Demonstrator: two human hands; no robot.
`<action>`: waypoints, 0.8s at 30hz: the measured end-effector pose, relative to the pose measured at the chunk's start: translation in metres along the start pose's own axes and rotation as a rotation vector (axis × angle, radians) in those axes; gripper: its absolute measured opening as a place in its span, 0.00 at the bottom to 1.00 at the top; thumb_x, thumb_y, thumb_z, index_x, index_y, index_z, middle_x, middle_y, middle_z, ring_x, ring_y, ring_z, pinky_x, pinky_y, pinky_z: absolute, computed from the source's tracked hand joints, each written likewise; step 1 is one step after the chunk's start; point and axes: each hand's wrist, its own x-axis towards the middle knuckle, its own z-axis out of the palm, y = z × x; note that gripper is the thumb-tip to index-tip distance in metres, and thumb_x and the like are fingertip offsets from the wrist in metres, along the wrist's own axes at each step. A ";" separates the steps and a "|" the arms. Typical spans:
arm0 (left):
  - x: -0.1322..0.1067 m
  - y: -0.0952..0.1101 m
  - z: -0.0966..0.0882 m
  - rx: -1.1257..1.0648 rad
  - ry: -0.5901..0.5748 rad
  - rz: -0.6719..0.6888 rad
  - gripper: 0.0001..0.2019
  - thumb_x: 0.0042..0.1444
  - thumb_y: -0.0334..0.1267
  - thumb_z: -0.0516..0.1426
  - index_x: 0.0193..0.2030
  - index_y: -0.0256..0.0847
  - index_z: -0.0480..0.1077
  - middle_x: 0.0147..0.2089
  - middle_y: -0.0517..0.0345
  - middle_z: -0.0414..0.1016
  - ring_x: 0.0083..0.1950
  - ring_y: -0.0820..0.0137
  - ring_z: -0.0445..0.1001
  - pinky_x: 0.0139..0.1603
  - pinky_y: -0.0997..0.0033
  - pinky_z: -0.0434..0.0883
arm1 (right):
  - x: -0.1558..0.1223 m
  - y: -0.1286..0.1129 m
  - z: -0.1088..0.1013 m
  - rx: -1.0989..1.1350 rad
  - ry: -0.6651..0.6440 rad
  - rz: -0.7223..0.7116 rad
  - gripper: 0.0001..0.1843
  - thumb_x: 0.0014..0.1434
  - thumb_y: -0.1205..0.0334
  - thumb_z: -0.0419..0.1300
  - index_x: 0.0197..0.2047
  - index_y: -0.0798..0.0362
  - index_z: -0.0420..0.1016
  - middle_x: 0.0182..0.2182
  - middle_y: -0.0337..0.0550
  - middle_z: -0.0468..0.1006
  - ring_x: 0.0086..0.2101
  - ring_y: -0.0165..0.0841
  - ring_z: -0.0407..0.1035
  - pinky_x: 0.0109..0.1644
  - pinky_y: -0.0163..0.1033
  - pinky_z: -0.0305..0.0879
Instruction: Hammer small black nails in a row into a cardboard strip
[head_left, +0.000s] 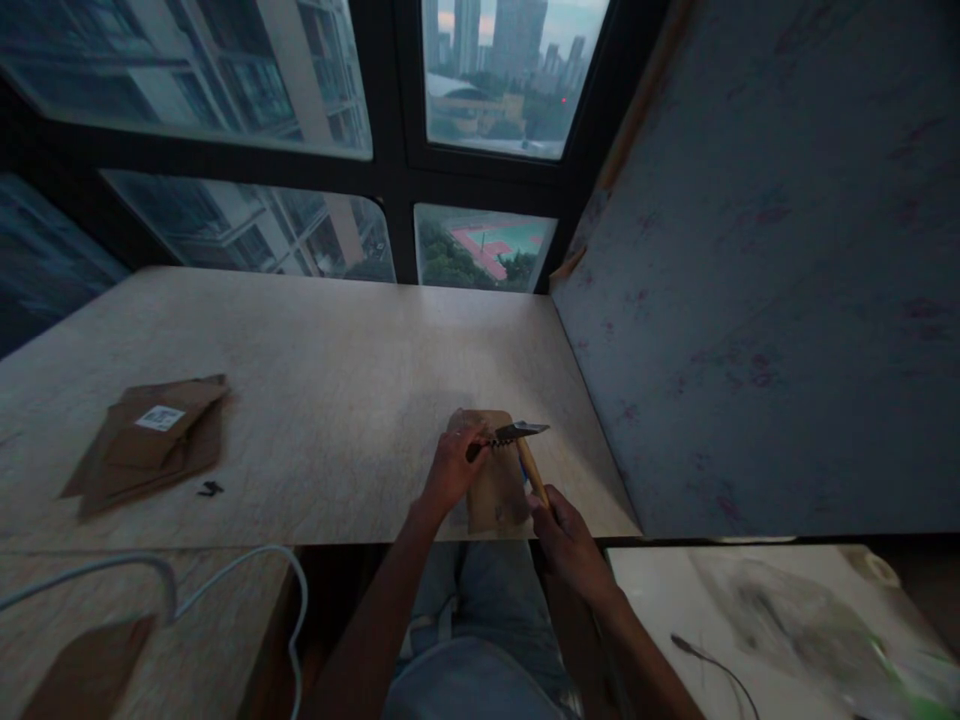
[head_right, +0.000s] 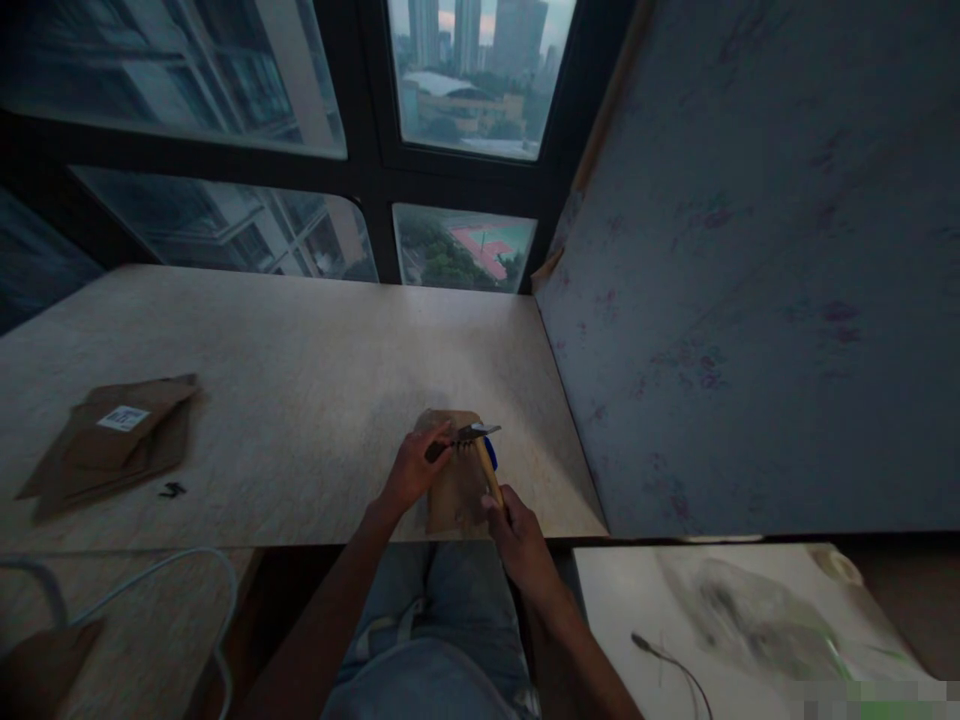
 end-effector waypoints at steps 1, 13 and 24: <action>-0.001 0.000 0.000 0.005 -0.007 0.007 0.21 0.59 0.34 0.59 0.60 0.45 0.68 0.44 0.53 0.82 0.47 0.60 0.79 0.56 0.51 0.71 | -0.001 0.001 0.001 0.018 0.013 0.006 0.20 0.66 0.42 0.50 0.34 0.49 0.64 0.23 0.32 0.62 0.24 0.30 0.57 0.27 0.34 0.53; -0.018 -0.003 -0.036 0.063 0.174 0.047 0.21 0.59 0.32 0.55 0.60 0.45 0.66 0.51 0.50 0.78 0.55 0.63 0.74 0.59 0.55 0.70 | -0.014 0.008 0.008 0.165 0.111 0.080 0.20 0.63 0.40 0.53 0.33 0.48 0.64 0.20 0.31 0.60 0.20 0.29 0.54 0.20 0.32 0.49; -0.105 -0.109 -0.162 0.346 0.625 -0.496 0.18 0.54 0.38 0.55 0.51 0.38 0.70 0.46 0.47 0.81 0.47 0.61 0.79 0.47 0.61 0.75 | -0.029 0.010 0.010 0.258 0.078 0.202 0.25 0.59 0.33 0.56 0.34 0.48 0.63 0.18 0.27 0.53 0.18 0.26 0.48 0.19 0.30 0.44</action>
